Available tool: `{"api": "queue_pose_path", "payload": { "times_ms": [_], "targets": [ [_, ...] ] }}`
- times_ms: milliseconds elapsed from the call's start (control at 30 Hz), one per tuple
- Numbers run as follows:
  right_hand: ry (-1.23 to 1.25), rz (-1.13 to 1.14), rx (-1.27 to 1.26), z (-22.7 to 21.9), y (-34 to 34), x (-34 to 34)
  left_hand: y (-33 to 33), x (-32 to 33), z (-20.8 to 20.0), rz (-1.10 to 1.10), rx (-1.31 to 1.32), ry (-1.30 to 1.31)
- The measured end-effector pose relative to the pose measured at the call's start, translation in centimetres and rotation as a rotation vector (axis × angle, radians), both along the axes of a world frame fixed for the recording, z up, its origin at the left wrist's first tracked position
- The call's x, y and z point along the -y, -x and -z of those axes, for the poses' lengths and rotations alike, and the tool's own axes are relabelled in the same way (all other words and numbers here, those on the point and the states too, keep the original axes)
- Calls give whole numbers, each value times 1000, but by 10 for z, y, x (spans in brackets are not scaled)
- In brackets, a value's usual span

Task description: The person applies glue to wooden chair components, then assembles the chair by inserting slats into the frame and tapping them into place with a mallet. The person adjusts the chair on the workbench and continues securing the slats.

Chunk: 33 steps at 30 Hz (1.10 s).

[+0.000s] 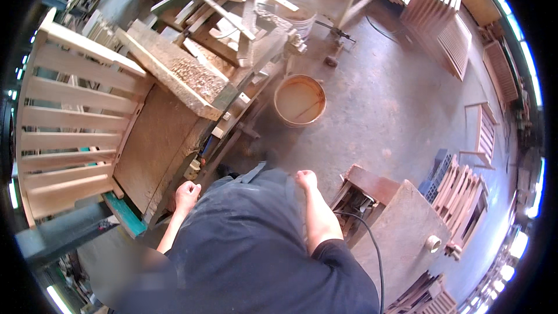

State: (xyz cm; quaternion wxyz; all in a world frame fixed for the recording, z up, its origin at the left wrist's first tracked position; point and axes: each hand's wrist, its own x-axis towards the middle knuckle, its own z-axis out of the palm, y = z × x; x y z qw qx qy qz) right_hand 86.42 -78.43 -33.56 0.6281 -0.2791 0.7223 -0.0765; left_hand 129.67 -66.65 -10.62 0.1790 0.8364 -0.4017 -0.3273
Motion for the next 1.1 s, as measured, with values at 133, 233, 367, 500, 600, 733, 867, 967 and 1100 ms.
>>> {"api": "queue_pose_path", "payload": {
  "times_ms": [133,233,367,500,600,733,867,967,1100],
  "targets": [
    [132,-52,-169,34,26,-5,-2,18,6,122,3,3],
    [120,60,-265,-41,13,7,-30,16,57,226,-41,-13],
    [208,325,-180,-48,14,-22,-76,41,106,432,-160,-136],
    [307,724,-143,-53,12,-113,-116,106,140,802,-313,-259],
    [376,970,-195,-71,14,-191,-77,129,125,738,-339,-294],
    [469,1235,-342,-108,-4,-310,-36,147,109,402,-594,-538],
    [409,1436,-601,-148,32,-359,-20,148,144,251,-612,-567],
    [475,1606,-739,-147,92,-359,24,119,118,481,-559,-510],
    [379,1616,-993,-167,221,-349,10,97,178,767,-357,-321]
  ]
}}
